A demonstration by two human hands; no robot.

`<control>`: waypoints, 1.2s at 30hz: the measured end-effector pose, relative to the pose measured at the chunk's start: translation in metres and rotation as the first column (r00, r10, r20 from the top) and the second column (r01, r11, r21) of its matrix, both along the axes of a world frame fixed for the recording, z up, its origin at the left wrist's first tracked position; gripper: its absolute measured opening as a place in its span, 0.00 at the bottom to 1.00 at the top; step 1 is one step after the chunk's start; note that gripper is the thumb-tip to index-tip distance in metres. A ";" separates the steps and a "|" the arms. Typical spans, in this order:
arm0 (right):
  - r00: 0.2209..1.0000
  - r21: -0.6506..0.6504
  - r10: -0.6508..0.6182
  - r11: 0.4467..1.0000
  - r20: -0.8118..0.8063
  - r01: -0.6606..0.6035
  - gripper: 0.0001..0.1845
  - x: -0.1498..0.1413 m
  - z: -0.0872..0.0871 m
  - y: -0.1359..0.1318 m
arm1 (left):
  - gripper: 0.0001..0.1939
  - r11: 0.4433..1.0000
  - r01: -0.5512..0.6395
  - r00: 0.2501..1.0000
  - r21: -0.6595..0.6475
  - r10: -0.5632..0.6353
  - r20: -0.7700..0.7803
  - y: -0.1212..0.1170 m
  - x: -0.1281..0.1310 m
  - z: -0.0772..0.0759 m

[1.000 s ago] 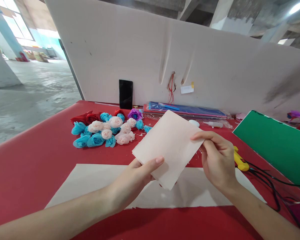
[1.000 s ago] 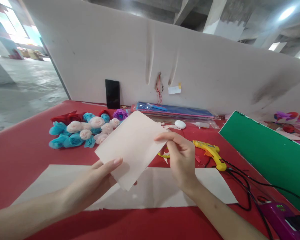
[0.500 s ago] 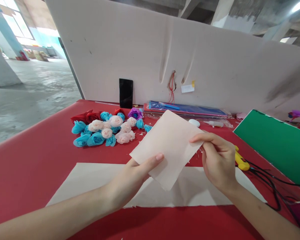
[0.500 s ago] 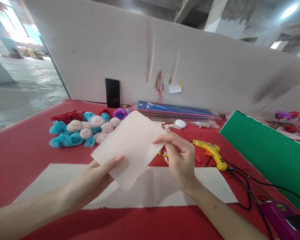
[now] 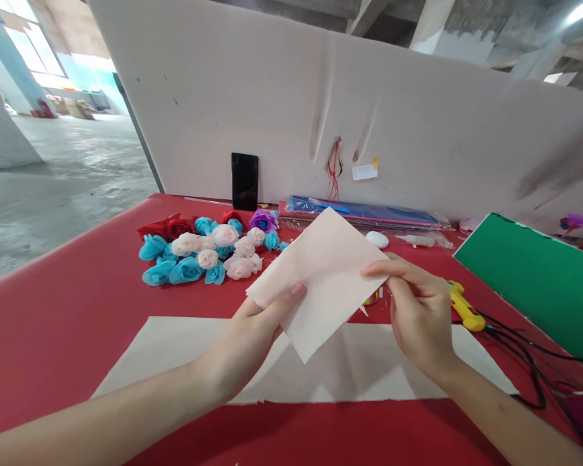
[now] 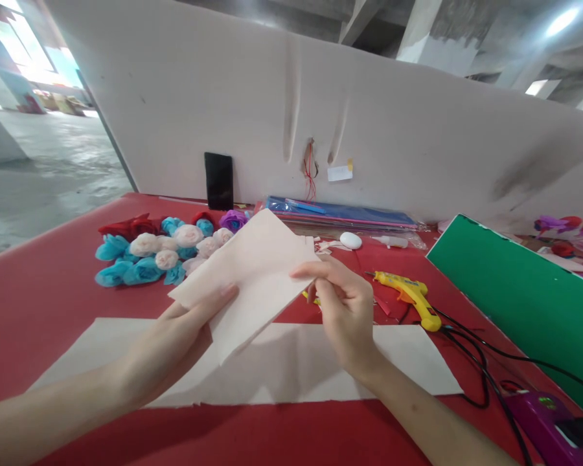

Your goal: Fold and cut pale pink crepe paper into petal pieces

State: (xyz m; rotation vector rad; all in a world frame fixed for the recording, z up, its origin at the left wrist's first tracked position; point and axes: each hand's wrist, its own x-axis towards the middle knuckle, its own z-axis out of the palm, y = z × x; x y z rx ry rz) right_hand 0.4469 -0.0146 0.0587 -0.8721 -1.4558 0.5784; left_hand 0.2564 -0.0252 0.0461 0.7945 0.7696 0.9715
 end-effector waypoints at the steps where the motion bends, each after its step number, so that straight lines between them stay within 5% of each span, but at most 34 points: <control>1: 1.000 -0.027 0.023 0.999 -0.016 -0.024 0.19 0.000 0.001 0.001 | 0.20 1.000 -0.017 1.000 0.012 0.017 -0.017 0.001 -0.001 0.000; 6: 0.979 -0.196 0.098 0.971 -0.181 -0.134 0.14 0.004 0.013 0.006 | 0.16 0.988 0.001 0.978 0.152 0.030 -0.205 0.010 -0.008 0.003; 11: 0.944 -0.543 0.300 0.774 -0.138 -0.326 0.17 0.009 0.023 0.009 | 0.09 0.918 0.095 0.914 0.386 0.073 -0.400 0.015 -0.012 0.006; 14: 0.924 -0.627 0.362 0.694 -0.121 -0.354 0.14 0.011 0.022 0.009 | 0.10 0.889 0.159 0.881 0.429 0.069 -0.469 0.014 -0.013 0.007; 20: 0.941 -0.651 0.312 0.690 -0.129 -0.318 0.08 0.010 0.019 0.010 | 0.16 0.922 0.195 0.868 0.335 -0.003 -0.497 0.010 -0.016 0.012; 25: 0.936 -0.675 0.300 0.654 -0.183 -0.341 0.07 0.005 0.020 0.008 | 0.12 0.971 0.095 0.914 0.219 0.002 -0.407 0.011 -0.016 0.012; 36: 0.921 -0.681 0.286 0.621 -0.265 -0.389 0.06 0.000 0.017 0.007 | 0.11 0.915 0.066 0.951 0.399 0.064 -0.303 0.012 -0.019 0.015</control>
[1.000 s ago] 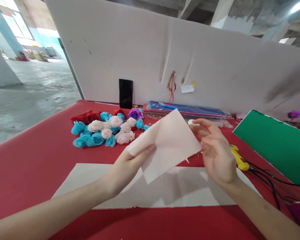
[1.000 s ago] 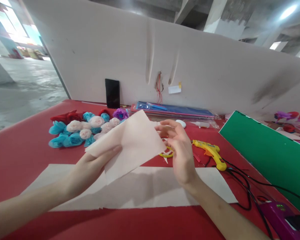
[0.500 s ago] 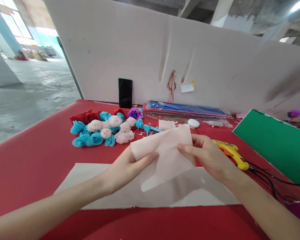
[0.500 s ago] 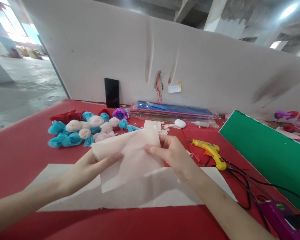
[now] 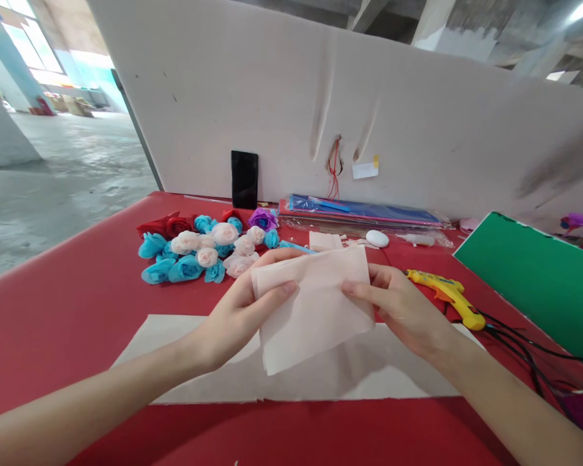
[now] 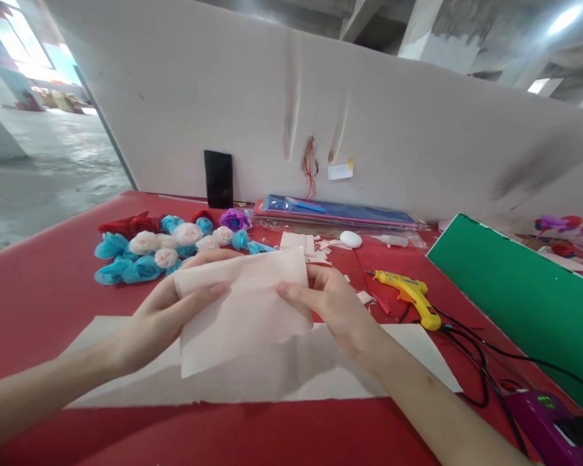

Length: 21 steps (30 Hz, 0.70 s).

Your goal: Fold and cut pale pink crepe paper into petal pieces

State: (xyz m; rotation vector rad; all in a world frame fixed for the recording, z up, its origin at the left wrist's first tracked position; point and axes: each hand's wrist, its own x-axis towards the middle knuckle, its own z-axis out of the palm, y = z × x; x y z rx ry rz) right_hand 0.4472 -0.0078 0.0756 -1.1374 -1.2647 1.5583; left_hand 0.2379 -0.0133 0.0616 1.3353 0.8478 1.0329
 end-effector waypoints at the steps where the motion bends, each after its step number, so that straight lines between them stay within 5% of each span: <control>1: 1.000 -0.001 0.005 1.000 -0.001 -0.005 0.06 0.000 0.000 0.000 | 0.13 1.000 0.014 1.000 -0.005 -0.014 0.001 0.000 0.000 0.000; 4: 1.000 -0.008 0.020 1.000 0.000 -0.020 0.07 -0.002 0.000 0.000 | 0.17 1.000 0.012 1.000 0.015 -0.012 -0.013 0.000 -0.001 0.000; 14: 0.999 -0.034 -0.002 0.999 0.045 0.003 0.09 -0.005 0.001 -0.003 | 0.07 0.991 0.033 0.999 0.129 -0.034 0.011 0.000 -0.004 -0.003; 21: 0.999 -0.046 0.022 0.999 0.034 -0.020 0.10 -0.004 0.001 -0.002 | 0.15 0.978 0.064 0.998 0.197 -0.067 0.009 0.005 -0.008 -0.008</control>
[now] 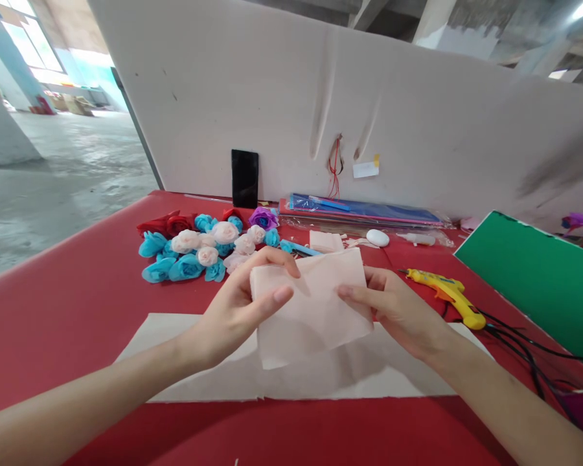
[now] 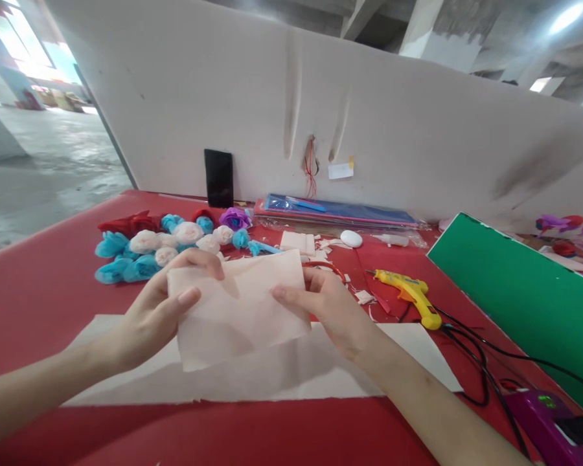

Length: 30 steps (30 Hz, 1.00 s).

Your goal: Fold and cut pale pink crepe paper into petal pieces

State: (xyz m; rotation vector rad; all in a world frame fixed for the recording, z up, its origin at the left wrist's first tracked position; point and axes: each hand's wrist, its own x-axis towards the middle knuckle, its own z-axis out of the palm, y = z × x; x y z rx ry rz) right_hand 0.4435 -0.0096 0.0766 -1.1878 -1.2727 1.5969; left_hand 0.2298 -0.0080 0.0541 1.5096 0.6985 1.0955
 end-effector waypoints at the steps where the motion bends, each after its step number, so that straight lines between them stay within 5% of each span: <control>1: 1.000 -0.002 -0.002 1.000 -0.001 0.002 0.10 0.000 0.000 0.000 | 0.16 1.000 -0.002 1.000 -0.006 0.002 -0.002 0.000 0.000 -0.001; 8: 0.996 0.044 -0.045 0.998 0.074 0.042 0.12 -0.001 -0.001 -0.001 | 0.30 0.972 0.029 0.999 -0.232 -0.020 0.040 -0.003 0.006 0.001; 14: 0.970 0.122 -0.119 0.988 0.210 0.095 0.11 -0.001 0.001 -0.001 | 0.21 0.910 0.015 0.997 -0.414 -0.044 -0.059 -0.003 0.008 0.005; 21: 0.965 0.150 -0.119 0.985 0.234 0.085 0.11 0.000 0.001 -0.001 | 0.17 0.897 0.019 0.996 -0.441 -0.055 -0.069 -0.002 0.010 0.003; 30: 0.975 0.121 -0.103 0.989 0.199 0.080 0.10 0.004 -0.002 0.003 | 0.13 0.949 -0.094 0.965 -0.302 0.013 -0.262 -0.001 0.011 0.008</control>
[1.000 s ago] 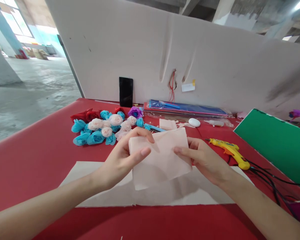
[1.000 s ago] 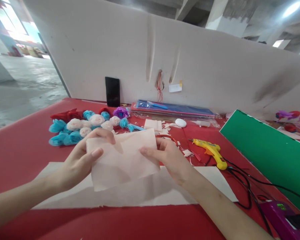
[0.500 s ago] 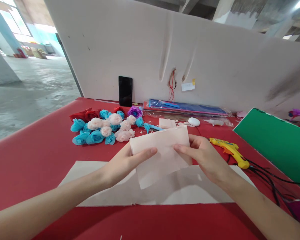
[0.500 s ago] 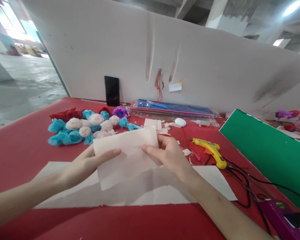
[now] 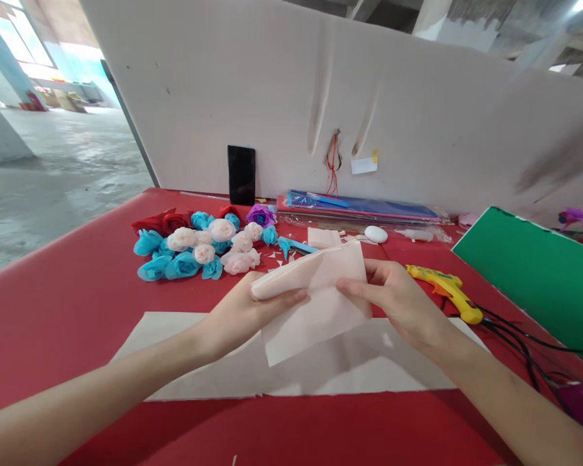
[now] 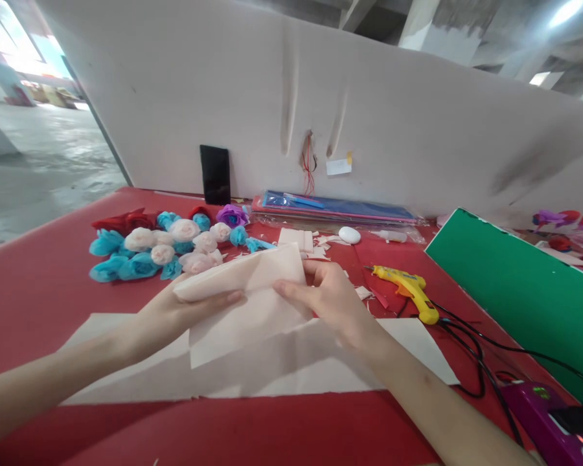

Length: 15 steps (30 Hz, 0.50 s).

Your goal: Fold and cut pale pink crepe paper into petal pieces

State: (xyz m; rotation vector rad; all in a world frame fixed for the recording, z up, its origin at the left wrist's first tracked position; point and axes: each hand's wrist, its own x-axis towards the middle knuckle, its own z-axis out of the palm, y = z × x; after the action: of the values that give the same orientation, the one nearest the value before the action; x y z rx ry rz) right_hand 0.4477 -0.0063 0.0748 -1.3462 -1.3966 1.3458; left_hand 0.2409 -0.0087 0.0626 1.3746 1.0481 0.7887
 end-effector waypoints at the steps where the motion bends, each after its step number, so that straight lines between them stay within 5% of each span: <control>1: 1.000 -0.001 0.014 1.000 -0.010 -0.014 0.10 0.002 0.001 0.001 | 0.13 1.000 -0.019 1.000 -0.009 0.019 0.009 0.000 0.000 0.001; 6: 0.998 0.079 -0.057 0.995 0.000 0.057 0.05 0.013 0.008 0.009 | 0.10 0.992 -0.105 0.990 -0.068 0.110 0.085 -0.002 0.002 0.003; 15: 0.986 0.102 -0.149 0.985 0.074 0.142 0.09 0.015 0.019 0.010 | 0.14 0.995 -0.052 0.992 -0.081 0.061 0.112 0.002 0.002 0.000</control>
State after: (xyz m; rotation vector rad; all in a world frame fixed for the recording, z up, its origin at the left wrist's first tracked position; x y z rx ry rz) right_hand 0.4622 0.0033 0.0934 -1.4230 -1.3707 1.1249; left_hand 0.2426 -0.0066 0.0627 1.2240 1.0208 0.8494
